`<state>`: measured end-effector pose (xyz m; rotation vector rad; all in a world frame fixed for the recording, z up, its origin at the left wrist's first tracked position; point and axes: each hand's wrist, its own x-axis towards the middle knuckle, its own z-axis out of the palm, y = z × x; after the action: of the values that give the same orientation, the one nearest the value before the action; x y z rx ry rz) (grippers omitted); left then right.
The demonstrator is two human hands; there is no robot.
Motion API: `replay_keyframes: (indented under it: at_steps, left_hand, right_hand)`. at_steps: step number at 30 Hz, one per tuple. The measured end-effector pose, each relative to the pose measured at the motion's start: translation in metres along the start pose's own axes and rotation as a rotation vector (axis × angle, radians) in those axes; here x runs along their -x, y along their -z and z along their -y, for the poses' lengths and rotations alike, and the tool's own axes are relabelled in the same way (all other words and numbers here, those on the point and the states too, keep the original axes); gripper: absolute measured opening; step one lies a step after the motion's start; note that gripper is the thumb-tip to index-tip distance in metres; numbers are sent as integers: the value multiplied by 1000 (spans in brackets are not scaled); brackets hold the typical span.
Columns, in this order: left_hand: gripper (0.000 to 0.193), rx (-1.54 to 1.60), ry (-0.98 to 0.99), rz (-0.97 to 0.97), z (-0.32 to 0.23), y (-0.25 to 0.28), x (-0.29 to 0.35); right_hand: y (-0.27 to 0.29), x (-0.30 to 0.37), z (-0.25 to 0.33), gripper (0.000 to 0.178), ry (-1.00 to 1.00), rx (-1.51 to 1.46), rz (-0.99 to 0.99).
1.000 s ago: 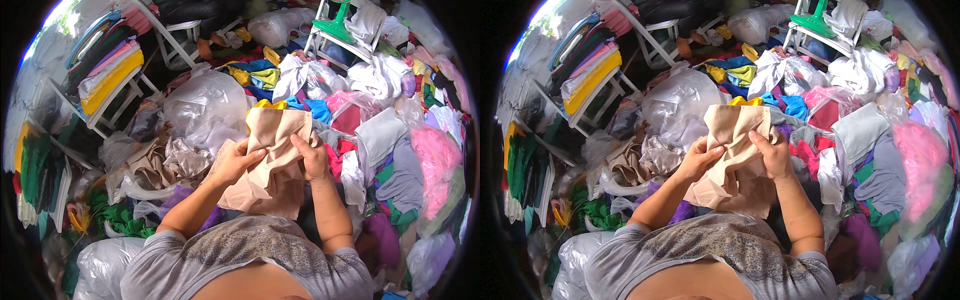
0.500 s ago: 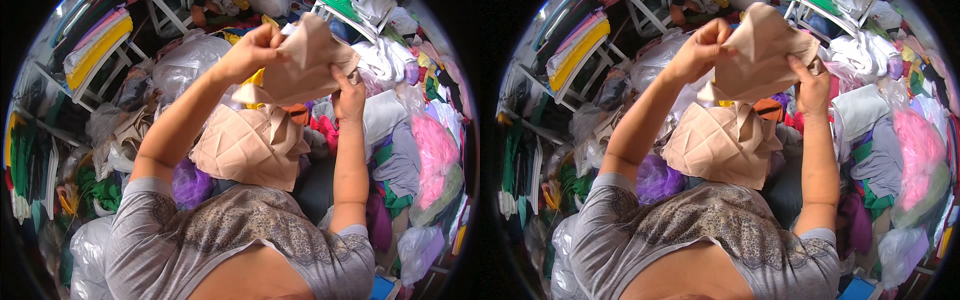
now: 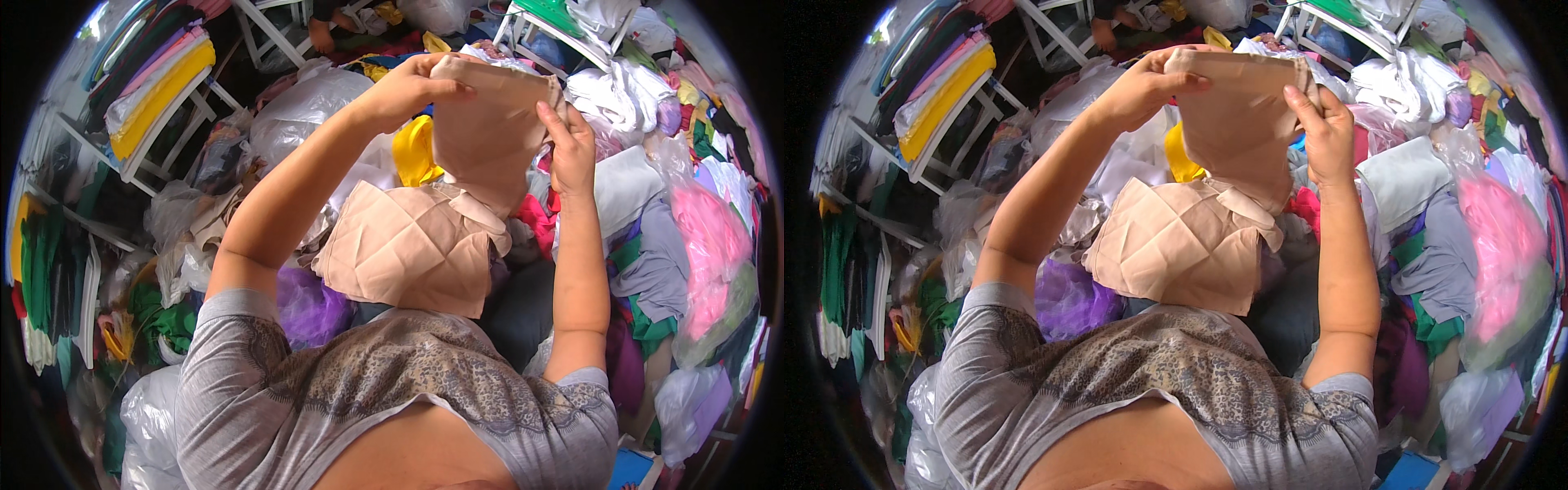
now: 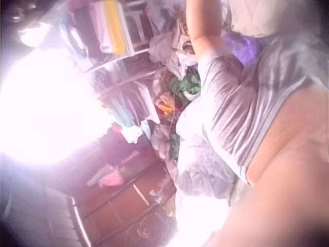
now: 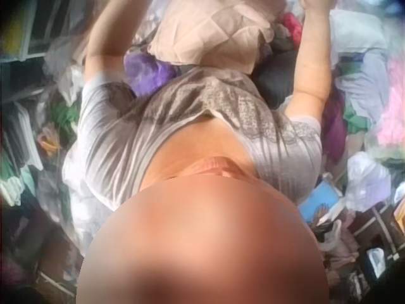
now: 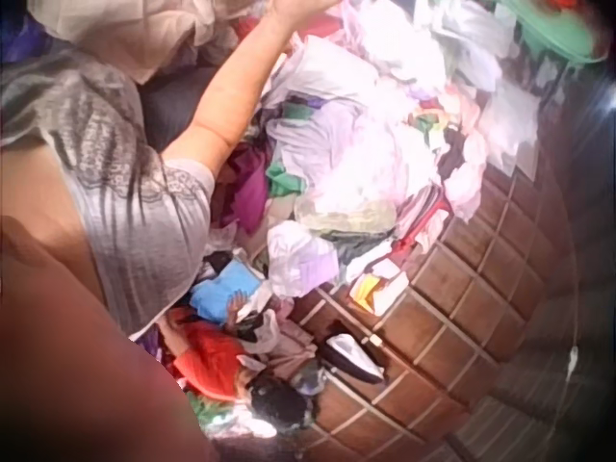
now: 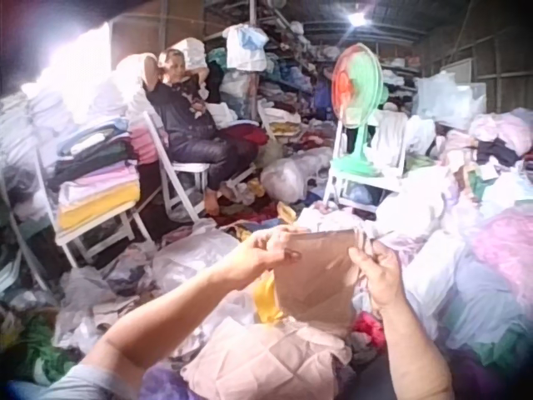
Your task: The person sits on the floor and folds a beige quilted fabric item by hand. They repeatedly unfold, smooth, and refold the item, stacking it on their lap. The surrounding area is cluttered with colorful fabric piles and plastic bags.
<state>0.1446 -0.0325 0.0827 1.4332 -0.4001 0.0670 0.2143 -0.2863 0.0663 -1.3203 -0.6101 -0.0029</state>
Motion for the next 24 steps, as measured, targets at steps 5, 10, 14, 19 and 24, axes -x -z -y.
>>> replay_keyframes:
  at_steps: [5,10,14,19,24]
  left_hand:
    - [34,-78,-120,150,-11,4,2]
    - [32,-666,-485,177,-28,-7,-8]
    - [23,-824,-375,224,-41,-19,-10]
    - [24,-636,-25,279,-56,-5,5]
    - [34,-914,36,231,-50,24,14]
  right_hand:
    - [2,-4,6,16,94,29,58]
    - [-14,-6,16,40,310,-1,194]
    - [-15,-19,24,21,352,365,334]
    - [1,-24,29,11,379,448,318]
    - [20,-28,26,12,262,391,299]
